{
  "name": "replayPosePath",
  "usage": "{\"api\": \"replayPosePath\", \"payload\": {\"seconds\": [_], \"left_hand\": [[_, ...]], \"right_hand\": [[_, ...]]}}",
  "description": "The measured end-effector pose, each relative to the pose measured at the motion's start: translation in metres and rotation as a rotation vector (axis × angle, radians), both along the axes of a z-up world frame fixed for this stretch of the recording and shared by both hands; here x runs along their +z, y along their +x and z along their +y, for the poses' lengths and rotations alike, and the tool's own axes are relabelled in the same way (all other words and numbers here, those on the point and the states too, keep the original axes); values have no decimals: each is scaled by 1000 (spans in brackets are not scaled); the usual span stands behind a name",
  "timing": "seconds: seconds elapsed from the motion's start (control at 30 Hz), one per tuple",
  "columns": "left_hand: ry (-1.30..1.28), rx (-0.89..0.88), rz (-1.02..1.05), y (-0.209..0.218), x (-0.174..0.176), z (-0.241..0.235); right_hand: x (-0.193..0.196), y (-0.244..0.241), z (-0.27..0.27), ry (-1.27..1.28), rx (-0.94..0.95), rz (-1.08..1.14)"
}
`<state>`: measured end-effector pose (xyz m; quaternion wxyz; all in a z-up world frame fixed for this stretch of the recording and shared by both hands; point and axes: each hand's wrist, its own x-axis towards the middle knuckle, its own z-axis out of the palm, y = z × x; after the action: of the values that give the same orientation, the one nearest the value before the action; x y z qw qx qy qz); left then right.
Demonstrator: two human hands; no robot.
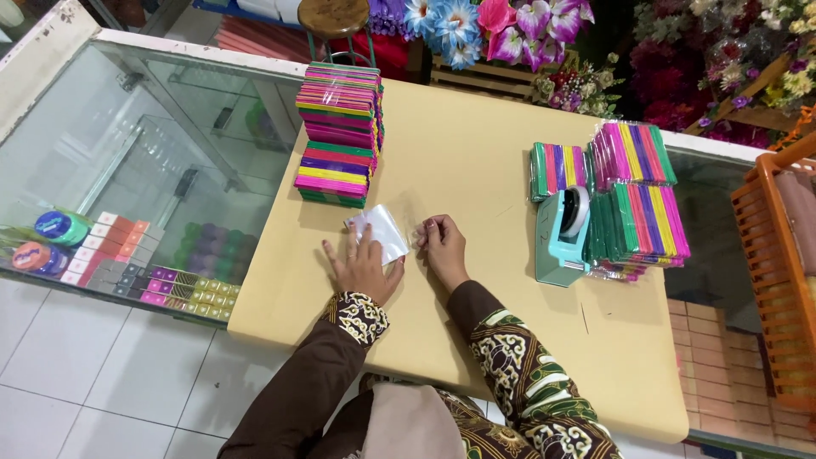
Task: Packing small bundles of colorful sticks into plastic bags and sealing them with tape
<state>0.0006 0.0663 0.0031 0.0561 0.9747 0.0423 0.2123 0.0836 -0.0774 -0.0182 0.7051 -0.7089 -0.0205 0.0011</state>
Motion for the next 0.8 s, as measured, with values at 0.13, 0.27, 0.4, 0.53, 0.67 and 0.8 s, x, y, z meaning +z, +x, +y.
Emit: {"api": "replayPosePath", "payload": {"seconds": [0.13,0.27,0.4,0.53,0.67,0.8], "left_hand": [[35,114,-52,9,-7,-6],[48,-376,-51,37,-23,-3],[-27,-410,89,47,-49,10],[-67,-403,125,49,-47,10],[-75,-378,110,48,-39,11],[-75,-353,120,49,-42,10]], "right_hand": [[24,-12,6,-98,-49,-36],[8,-8,2,-194,-55,-117],[13,-14,5,-167,-107,-81],[12,-9,2,-175,-153,-60],[9,4,-12,-305,-231,-55],[37,2,-29,-388,-329,-51]]}}
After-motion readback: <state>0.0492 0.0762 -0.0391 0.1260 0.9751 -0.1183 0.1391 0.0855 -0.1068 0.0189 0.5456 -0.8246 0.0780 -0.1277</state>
